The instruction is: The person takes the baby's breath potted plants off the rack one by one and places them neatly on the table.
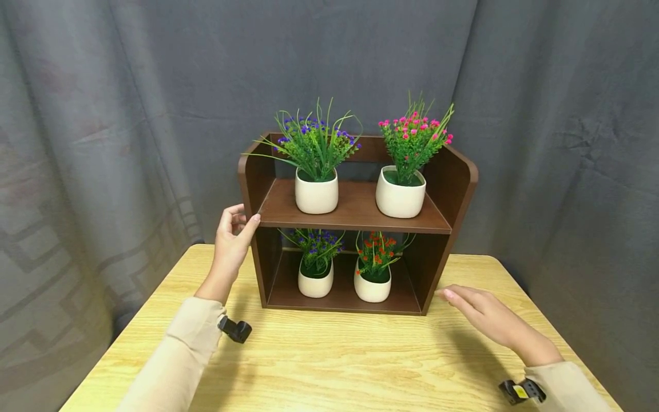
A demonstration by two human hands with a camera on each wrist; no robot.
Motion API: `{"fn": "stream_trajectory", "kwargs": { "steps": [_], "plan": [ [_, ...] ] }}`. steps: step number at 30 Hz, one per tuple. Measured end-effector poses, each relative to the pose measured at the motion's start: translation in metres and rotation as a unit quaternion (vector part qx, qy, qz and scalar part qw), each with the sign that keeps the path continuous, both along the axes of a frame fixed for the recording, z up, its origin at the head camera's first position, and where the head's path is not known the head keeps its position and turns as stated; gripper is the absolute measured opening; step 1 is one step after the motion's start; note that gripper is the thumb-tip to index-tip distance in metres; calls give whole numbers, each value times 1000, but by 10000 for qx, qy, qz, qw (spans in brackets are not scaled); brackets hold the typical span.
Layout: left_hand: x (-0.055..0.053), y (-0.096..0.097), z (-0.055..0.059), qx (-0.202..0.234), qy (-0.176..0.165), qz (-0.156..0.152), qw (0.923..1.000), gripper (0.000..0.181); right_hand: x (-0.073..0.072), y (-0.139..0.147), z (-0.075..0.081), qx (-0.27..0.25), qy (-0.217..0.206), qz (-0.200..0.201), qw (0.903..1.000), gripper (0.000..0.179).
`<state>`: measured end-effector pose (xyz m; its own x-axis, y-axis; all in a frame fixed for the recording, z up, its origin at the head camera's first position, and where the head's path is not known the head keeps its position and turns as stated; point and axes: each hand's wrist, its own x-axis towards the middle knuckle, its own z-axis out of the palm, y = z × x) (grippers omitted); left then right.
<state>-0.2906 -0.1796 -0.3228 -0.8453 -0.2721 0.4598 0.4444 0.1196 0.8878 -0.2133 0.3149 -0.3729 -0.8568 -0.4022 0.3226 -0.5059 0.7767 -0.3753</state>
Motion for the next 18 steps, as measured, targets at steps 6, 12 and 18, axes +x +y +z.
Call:
{"fn": "stream_trajectory", "kwargs": {
  "steps": [6, 12, 18],
  "plan": [
    [0, 2, 2, -31, -64, 17, 10000, 42, -3, -10, 12, -44, 37, 163, 9999, 32],
    [1, 3, 2, -120, -52, 111, 9999, 43, -5, -22, 25, -170, 176, 270, 9993, 28],
    [0, 1, 2, -413, 146, 249, 9987, 43, -8, -32, 35, -299, 403, 311, 9983, 25]
  ]
}}
